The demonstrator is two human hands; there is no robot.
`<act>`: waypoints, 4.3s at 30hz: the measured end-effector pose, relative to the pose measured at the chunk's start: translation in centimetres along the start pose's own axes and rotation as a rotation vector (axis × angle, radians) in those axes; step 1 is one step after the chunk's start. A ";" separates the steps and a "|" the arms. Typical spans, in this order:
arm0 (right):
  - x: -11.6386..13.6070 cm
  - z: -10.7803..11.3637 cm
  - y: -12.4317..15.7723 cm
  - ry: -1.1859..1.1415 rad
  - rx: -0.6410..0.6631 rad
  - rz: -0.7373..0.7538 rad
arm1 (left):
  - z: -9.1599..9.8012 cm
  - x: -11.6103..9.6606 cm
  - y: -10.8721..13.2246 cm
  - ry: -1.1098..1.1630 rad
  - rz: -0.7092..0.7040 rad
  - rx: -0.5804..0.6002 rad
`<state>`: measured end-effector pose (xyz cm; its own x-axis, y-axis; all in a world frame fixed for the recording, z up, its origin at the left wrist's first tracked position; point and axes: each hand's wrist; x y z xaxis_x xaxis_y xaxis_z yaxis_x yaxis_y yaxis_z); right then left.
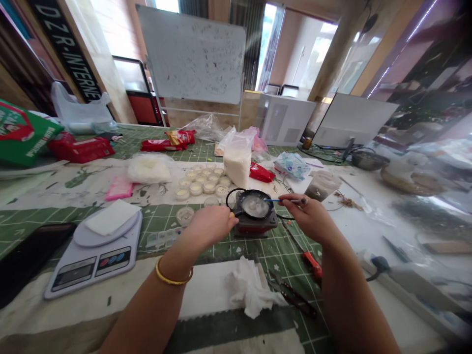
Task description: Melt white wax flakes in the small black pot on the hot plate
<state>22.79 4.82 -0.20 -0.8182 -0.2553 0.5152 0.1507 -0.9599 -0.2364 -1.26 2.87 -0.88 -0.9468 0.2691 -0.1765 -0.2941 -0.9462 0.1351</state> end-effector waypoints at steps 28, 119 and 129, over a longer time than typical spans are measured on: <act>0.4 -0.1 0.2 -0.007 0.005 0.020 | -0.1 0.0 -0.1 0.004 0.007 0.007; 2.2 -0.3 2.3 0.221 0.287 0.376 | 0.0 0.0 0.0 -0.023 0.011 0.000; 2.5 0.0 2.3 0.280 0.294 0.286 | 0.2 -0.1 0.1 -0.017 0.018 0.017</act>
<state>21.13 2.00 0.52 -0.8327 -0.5113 0.2127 0.5084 -0.8581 -0.0724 -1.18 2.80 -0.70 -0.9540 0.2552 -0.1573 -0.2790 -0.9478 0.1545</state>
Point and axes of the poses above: each hand's wrist, its own y-axis away from the middle knuckle, its own z-axis out of the back of the hand, x = y × z, and after that the axes turned 5 degrees about -z, right-handed
